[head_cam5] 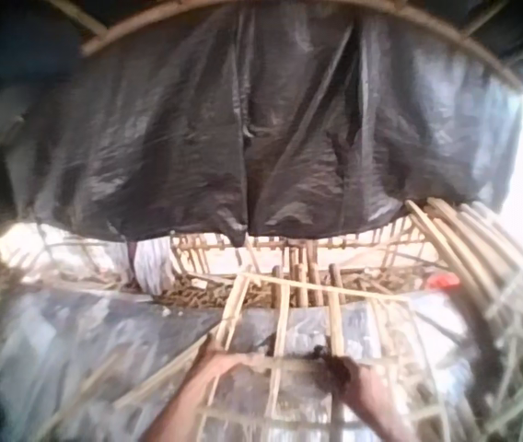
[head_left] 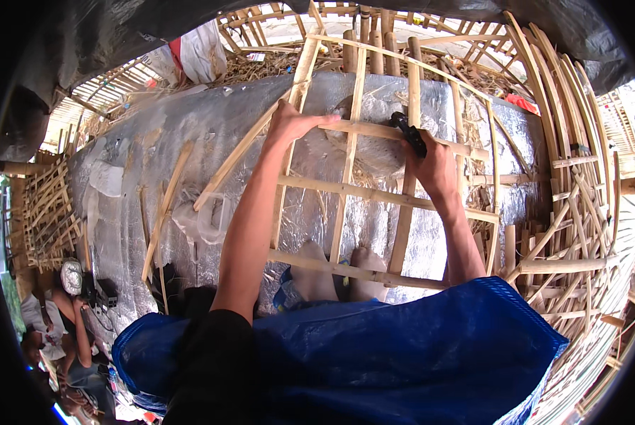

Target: The person uses a hammer to drive nails into a wooden grid frame while holding it steady on a construction surface.

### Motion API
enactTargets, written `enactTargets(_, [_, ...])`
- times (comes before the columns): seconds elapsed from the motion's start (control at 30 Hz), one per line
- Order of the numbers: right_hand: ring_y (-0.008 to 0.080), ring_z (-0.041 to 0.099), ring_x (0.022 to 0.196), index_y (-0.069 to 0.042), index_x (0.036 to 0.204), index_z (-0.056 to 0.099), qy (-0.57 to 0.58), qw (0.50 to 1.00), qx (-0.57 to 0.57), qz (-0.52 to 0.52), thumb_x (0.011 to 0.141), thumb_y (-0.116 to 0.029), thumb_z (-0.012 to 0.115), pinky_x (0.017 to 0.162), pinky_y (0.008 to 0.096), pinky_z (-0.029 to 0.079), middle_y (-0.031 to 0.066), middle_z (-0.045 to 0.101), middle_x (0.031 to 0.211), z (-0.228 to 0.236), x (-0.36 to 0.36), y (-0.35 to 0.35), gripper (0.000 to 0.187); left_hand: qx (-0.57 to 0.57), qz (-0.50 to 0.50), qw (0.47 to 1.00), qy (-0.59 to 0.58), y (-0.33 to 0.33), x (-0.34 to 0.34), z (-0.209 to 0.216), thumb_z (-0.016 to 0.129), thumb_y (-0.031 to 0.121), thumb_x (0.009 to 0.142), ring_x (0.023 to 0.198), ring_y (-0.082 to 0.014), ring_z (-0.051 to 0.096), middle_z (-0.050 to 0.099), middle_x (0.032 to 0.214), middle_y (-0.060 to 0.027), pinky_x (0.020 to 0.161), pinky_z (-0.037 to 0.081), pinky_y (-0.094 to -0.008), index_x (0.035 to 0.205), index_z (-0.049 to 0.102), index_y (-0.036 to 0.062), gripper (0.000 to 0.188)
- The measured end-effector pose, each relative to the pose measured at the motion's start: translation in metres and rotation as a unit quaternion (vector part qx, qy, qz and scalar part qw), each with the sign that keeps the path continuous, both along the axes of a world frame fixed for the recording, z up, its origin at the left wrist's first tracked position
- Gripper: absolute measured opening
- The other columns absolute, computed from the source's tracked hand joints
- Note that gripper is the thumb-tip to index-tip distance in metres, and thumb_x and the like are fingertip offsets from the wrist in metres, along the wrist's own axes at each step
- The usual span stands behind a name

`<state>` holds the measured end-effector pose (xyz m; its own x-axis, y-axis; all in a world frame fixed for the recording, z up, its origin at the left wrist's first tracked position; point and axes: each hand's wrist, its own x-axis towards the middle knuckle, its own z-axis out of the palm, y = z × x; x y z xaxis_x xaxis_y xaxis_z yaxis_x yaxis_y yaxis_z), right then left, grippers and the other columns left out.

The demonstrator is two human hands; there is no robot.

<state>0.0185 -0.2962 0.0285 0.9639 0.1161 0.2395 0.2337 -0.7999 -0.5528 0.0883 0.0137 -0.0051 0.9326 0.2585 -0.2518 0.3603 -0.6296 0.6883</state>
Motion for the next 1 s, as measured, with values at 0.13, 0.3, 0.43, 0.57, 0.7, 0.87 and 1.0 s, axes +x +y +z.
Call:
enactTargets(0.13, [0.0427,0.068,0.070,-0.007,0.108,0.066,0.025,1.000,-0.016,-0.003,0.091,-0.028,0.071,0.059,0.0479,0.053,0.0208,0.070,0.076,0.006,0.000,-0.003,0.028,0.012,0.010,1.000,-0.015,-0.008,0.001,0.006,0.098,0.058,0.044,0.113,-0.0358,0.064,0.060,0.124,-0.0329,0.099,0.051,-0.0390,0.128,0.047,-0.0190,0.125])
enactTargets(0.3, [0.0419,0.069,0.075,-0.006,0.112,0.066,0.008,1.000,0.021,-0.013,0.091,-0.028,0.072,0.061,0.0460,0.054,0.0218,0.071,0.082,0.018,0.000,0.006,0.031,0.001,-0.012,1.000,0.024,-0.007,-0.003,0.013,0.097,0.060,0.044,0.136,-0.0407,0.047,0.041,0.146,-0.0366,0.115,0.038,-0.0401,0.145,0.027,-0.0176,0.145])
enactTargets(0.43, [0.0406,0.070,0.074,-0.005,0.108,0.067,0.005,1.000,0.001,-0.027,0.091,-0.030,0.072,0.061,0.0453,0.054,0.0210,0.071,0.080,0.003,0.000,0.004,0.031,-0.039,0.005,0.997,0.061,-0.009,-0.001,-0.002,0.095,0.063,0.046,0.147,-0.0436,0.027,0.018,0.158,-0.0367,0.122,0.027,-0.0466,0.150,0.015,-0.0165,0.153])
enactTargets(0.57, [0.0394,0.070,0.073,-0.006,0.106,0.068,0.025,0.999,-0.013,-0.033,0.090,-0.032,0.072,0.061,0.0451,0.053,0.0195,0.071,0.079,0.002,0.000,-0.001,0.031,0.136,0.000,0.985,-0.109,-0.020,-0.014,-0.003,0.090,0.066,0.054,0.138,-0.0422,0.035,0.033,0.147,-0.0307,0.115,0.026,-0.0594,0.152,0.029,0.0045,0.131])
enactTargets(0.7, [0.0391,0.070,0.074,-0.009,0.107,0.069,0.029,0.999,-0.009,-0.036,0.090,-0.033,0.073,0.062,0.0449,0.052,0.0185,0.071,0.079,-0.002,0.002,-0.005,0.030,0.201,-0.136,0.912,-0.330,-0.024,-0.022,-0.011,0.081,0.054,0.078,0.121,-0.0272,0.046,0.054,0.119,-0.0088,0.104,0.027,-0.0551,0.121,0.063,0.0187,0.059])
enactTargets(0.87, [0.0402,0.069,0.074,-0.009,0.109,0.069,0.041,0.998,-0.002,-0.038,0.089,-0.033,0.074,0.062,0.0447,0.052,0.0187,0.071,0.080,0.002,-0.002,-0.003,0.032,-0.101,-0.153,0.941,-0.284,-0.035,-0.027,-0.019,0.077,0.041,0.087,0.088,-0.0242,0.070,0.072,0.089,-0.0057,0.085,0.053,-0.0441,0.097,0.069,0.0077,0.036])
enactTargets(1.0, [0.0401,0.069,0.073,-0.009,0.109,0.069,0.034,0.999,-0.021,-0.037,0.090,-0.033,0.073,0.062,0.0443,0.052,0.0187,0.071,0.079,-0.002,0.000,-0.008,0.031,-0.012,-0.128,0.976,-0.178,-0.040,-0.026,0.002,0.080,0.044,0.085,0.086,-0.0264,0.071,0.074,0.094,-0.0122,0.072,0.055,-0.0415,0.104,0.067,0.0020,0.048])
